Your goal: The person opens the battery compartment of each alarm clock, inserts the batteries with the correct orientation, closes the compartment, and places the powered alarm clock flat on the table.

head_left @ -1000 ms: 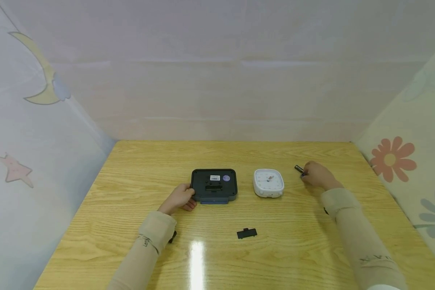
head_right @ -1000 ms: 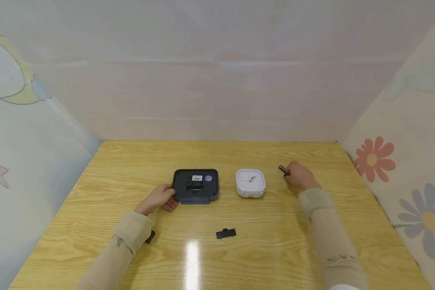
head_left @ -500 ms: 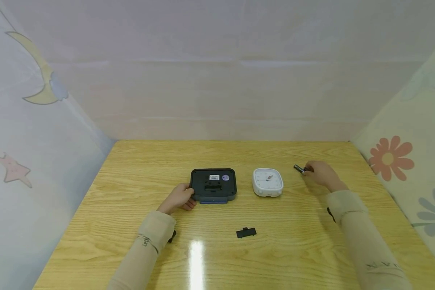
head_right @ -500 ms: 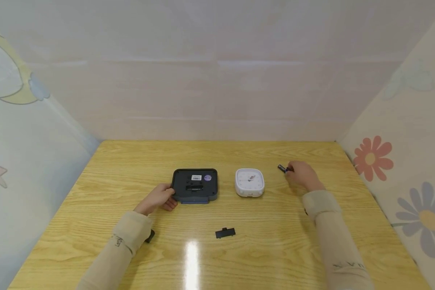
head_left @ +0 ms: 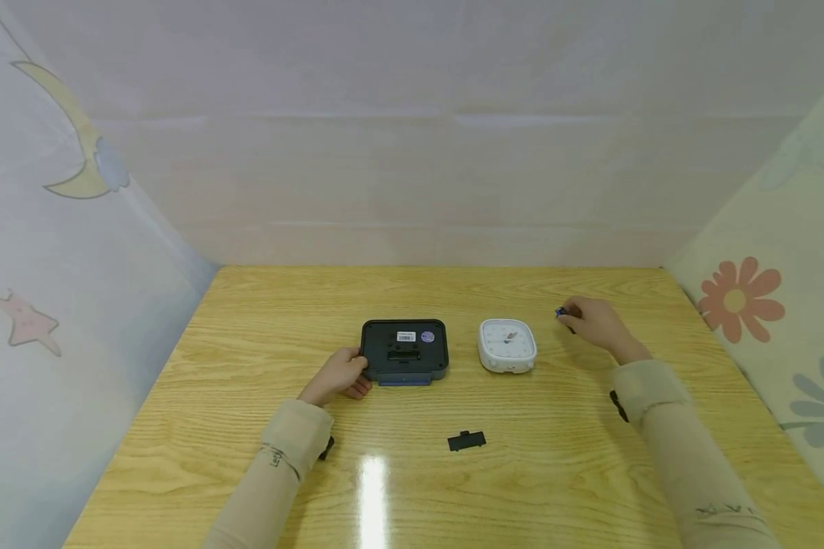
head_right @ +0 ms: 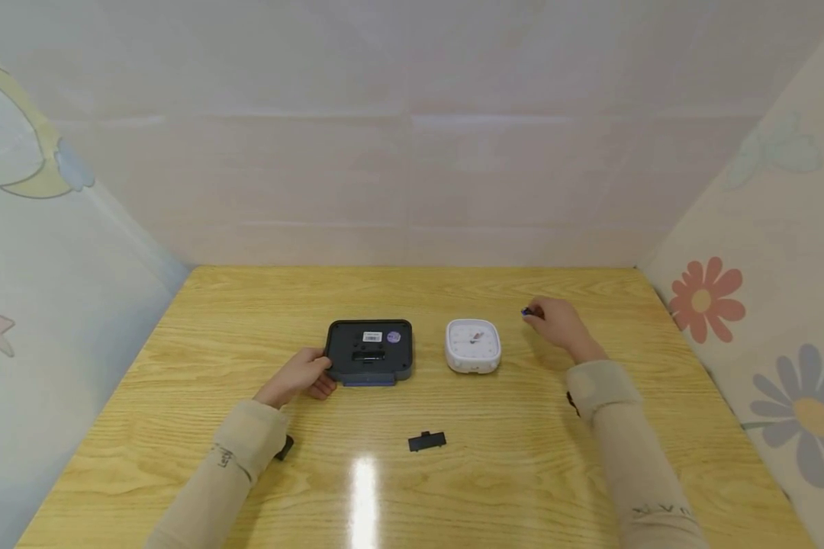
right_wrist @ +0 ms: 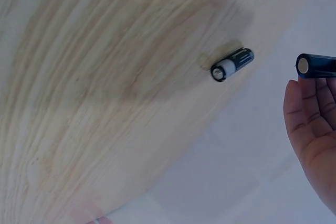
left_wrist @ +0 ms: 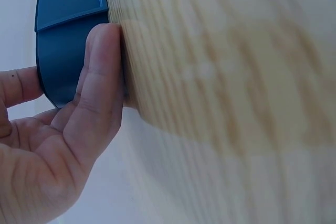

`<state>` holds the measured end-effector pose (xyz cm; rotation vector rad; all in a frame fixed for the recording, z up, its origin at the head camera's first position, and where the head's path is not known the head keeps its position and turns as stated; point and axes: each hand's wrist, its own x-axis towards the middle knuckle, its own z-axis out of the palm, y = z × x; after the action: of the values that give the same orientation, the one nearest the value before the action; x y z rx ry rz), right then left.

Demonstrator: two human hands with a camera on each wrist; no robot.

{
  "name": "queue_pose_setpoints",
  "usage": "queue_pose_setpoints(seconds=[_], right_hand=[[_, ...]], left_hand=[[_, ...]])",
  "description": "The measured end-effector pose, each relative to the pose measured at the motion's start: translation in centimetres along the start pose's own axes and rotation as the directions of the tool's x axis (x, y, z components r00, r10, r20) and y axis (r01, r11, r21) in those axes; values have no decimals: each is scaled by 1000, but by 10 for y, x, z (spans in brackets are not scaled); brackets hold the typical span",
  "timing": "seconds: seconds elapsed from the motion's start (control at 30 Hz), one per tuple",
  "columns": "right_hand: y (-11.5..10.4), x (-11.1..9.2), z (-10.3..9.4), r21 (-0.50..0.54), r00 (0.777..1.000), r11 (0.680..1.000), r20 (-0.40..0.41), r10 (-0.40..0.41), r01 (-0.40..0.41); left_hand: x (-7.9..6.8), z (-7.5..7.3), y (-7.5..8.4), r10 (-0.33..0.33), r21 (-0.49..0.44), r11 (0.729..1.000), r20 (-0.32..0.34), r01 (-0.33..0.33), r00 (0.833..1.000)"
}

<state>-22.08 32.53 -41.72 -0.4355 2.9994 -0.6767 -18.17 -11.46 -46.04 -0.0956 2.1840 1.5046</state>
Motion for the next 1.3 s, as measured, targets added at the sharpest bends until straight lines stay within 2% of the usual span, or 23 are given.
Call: queue_pose_setpoints(seconds=[0.33,0.63,1.1,1.3], right_hand=[[-19,5,5,40,999,999,11,-37,37],[-35,8,6,21,996,996,3,-92,92],[-62,13,11,14,994,994,1,-110,110],[-72,14,12,12,988,988,16,-151,151]], left_hand=[[0,0,0,7,11,1000,3,-7,1000],[-1,0,-1,19,17,1000,12,-19,1000],[-2,-1,2,4,2,1000,10,-4,1000],[-2,-1,1,7,4,1000,8,-7,1000]])
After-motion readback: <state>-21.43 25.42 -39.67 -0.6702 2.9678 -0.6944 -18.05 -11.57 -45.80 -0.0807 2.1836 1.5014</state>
